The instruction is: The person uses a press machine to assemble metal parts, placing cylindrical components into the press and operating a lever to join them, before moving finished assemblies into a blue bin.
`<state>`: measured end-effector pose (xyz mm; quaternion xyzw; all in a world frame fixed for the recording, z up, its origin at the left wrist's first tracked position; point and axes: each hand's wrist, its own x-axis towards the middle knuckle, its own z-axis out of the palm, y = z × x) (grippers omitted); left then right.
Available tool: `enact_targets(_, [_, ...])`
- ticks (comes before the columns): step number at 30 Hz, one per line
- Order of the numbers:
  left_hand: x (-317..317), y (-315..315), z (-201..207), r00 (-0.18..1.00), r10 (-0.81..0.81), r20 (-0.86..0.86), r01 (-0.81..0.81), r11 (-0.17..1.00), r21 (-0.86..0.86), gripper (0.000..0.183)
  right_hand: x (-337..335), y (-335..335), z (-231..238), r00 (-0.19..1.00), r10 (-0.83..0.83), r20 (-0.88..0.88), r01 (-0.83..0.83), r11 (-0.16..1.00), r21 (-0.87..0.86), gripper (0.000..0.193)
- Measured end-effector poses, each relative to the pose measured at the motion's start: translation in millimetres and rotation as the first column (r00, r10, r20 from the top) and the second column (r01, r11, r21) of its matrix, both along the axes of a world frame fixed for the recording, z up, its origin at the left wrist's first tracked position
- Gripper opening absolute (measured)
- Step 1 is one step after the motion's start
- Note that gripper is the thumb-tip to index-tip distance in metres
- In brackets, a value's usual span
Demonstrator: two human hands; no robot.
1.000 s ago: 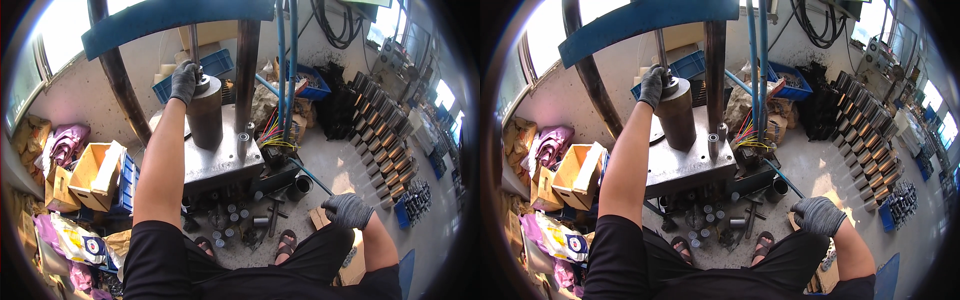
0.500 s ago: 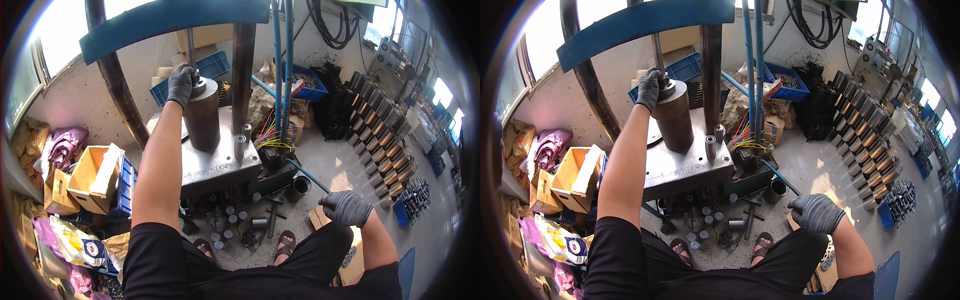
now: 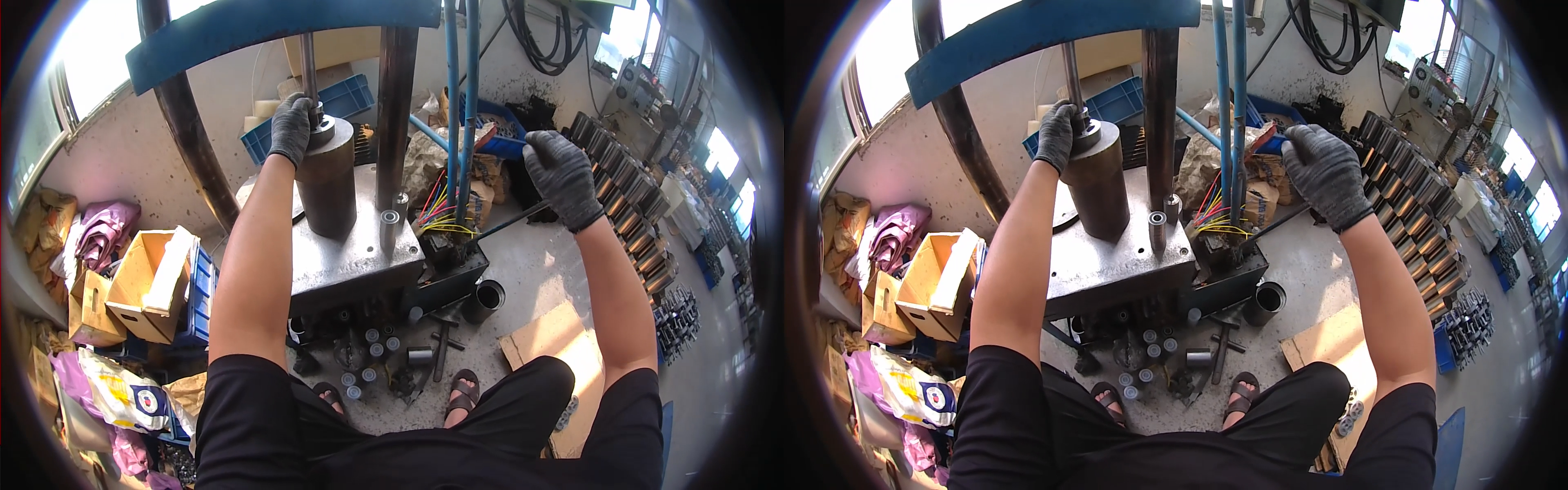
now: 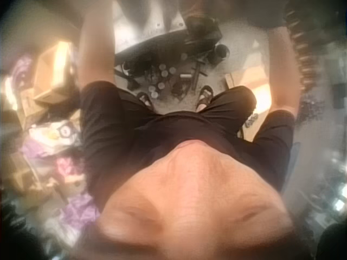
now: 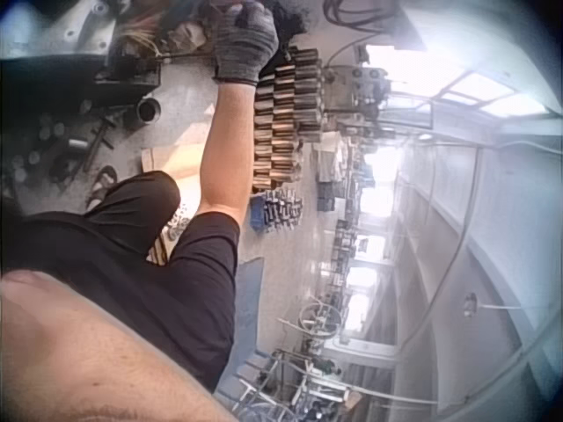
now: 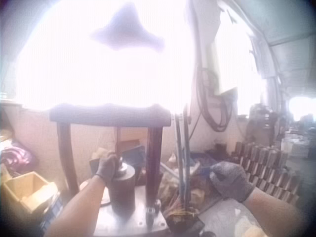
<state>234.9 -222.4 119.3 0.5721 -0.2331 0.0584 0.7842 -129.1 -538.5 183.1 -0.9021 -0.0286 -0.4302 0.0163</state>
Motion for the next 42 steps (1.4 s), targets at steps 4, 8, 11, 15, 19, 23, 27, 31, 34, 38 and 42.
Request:
enact_targets(4, [0, -1, -1, 0.999, 0.03, 0.013, -0.03, 0.999, 0.014, 0.021, 22, -3, 10, 0.997, -0.055, -0.058, 0.056, 0.998, 0.007, 0.022])
enact_targets(8, [1, -1, 1, 0.992, 0.105, 0.072, -0.11, 0.992, 0.069, 0.023, 23, -5, 13, 0.978, -0.092, -0.187, 0.106, 0.992, 0.069, 0.023])
enact_targets(11, [1, 3, 1, 0.993, 0.113, 0.039, -0.113, 0.993, -0.017, 0.025, 22, -6, 14, 0.972, -0.109, -0.21, 0.128, 0.989, 0.077, 0.024])
enact_targets(15, [-3, 13, -3, 0.927, 0.375, 0.021, -0.361, 0.906, -0.222, 0.024, 24, -10, 13, 0.973, -0.117, -0.197, 0.123, 0.992, 0.02, 0.022])
enact_targets(19, [-12, 8, -2, 0.843, 0.503, 0.191, -0.492, 0.864, -0.106, 0.026, 26, -14, 12, 0.975, -0.132, -0.176, 0.127, 0.991, -0.04, 0.023])
enact_targets(23, [-23, 0, 4, 0.934, 0.295, 0.199, -0.313, 0.948, 0.063, 0.031, 28, -16, 12, 0.966, -0.161, -0.202, 0.156, 0.987, -0.042, 0.022])
enact_targets(27, [-30, -3, 6, 0.791, 0.501, 0.35, -0.593, 0.767, 0.243, 0.023, 26, -15, 13, 0.946, -0.212, -0.244, 0.21, 0.977, -0.035, 0.021])
enact_targets(31, [-71, -5, -16, 0.699, 0.523, 0.487, -0.537, 0.835, -0.125, 0.021, 26, -17, 12, 0.943, -0.226, -0.246, 0.22, 0.974, -0.053, 0.019])
enact_targets(34, [-134, -6, -56, 0.753, 0.386, 0.534, -0.394, 0.913, -0.105, 0.025, 28, -22, 6, 0.964, -0.188, -0.188, 0.174, 0.98, -0.092, 0.016])
enact_targets(38, [-215, 3, -110, 0.999, 0.004, 0.047, -0.004, 1.0, 0.004, 0.027, 26, -31, -1, 0.995, -0.071, -0.071, 0.06, 0.986, -0.155, 0.021])
enact_targets(42, [-252, 16, -124, 0.911, -0.211, -0.355, 0.229, 0.973, 0.01, 0.027, 9, -37, -3, 0.986, -0.008, -0.165, -0.044, 0.95, -0.309, 0.038])
